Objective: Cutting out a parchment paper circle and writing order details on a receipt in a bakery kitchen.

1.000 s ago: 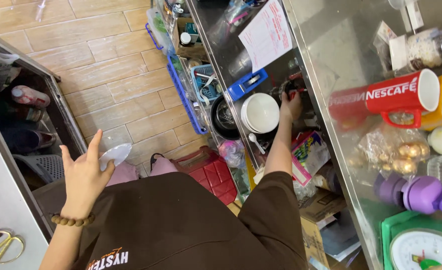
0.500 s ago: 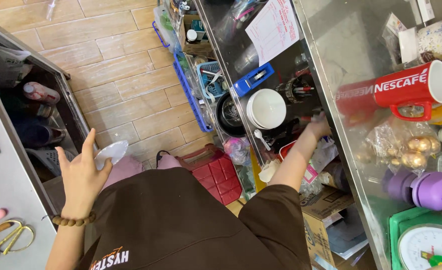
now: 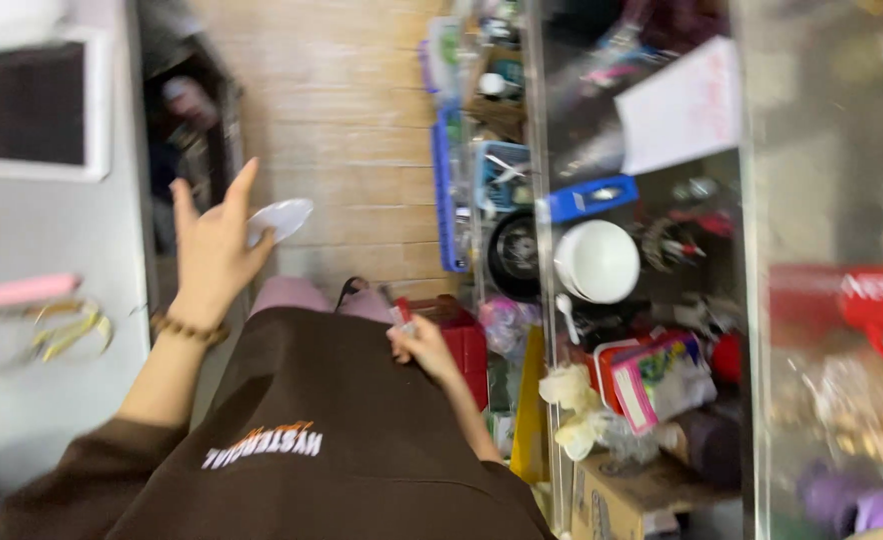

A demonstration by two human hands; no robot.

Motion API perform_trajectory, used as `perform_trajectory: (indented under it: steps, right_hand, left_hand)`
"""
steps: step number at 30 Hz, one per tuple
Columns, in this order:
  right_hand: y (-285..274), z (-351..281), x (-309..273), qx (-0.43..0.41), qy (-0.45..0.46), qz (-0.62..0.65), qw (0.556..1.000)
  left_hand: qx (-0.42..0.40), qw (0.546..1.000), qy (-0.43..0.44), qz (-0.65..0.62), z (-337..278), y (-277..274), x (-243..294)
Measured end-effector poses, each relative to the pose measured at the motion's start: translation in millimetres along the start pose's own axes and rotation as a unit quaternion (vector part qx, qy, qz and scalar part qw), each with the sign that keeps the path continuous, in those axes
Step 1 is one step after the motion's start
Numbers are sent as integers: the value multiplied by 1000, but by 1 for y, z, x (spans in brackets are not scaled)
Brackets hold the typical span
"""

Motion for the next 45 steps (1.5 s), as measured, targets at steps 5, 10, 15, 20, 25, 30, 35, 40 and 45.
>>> perform_trajectory:
  steps: [5,10,15,20,25,30,35,40,45]
  right_hand:
    - [-45,2,7,17,85,-64,994]
    - [-73,46,18,28,115,-190,975]
    - [-56,104,24,-34,34,-341,939]
    - [45,130,22,-131,-32,-465,875]
    - [154,166,76,-287,-6,-397,871]
    - [271,173,80,-391,-133,-505,758]
    - [364,245,57,-361,-205,-513,751]
    - [418,355,37,-322,-314,-581,678]
    - [460,393,24,-310,-341,-703,542]
  left_hand:
    - [40,996,-73,-20,-33,-24,-19]
    - [108,984,-142,-10,-86,-38,-47]
    - [89,965,-245,23,-164,-50,-65]
    - [137,940,-312,23,-257,-69,-62]
    - [126,893,-432,0,-347,-80,-44]
    - [165,845,-507,-41,-407,-76,-18]
    - [138,787,-595,-90,-423,-71,-10]
    - [145,739,-649,-105,-416,-62,-26]
    - [173,722,-658,-126,-388,-60,-55]
Point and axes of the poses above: each hand's wrist, its own z-axis towards the middle knuckle, its own y-axis out of the palm, x = y × z, the point moved 1 cm from there along z, towards the middle knuckle, and after that the axes turned 6 degrees about z, right-handed, at the moved point
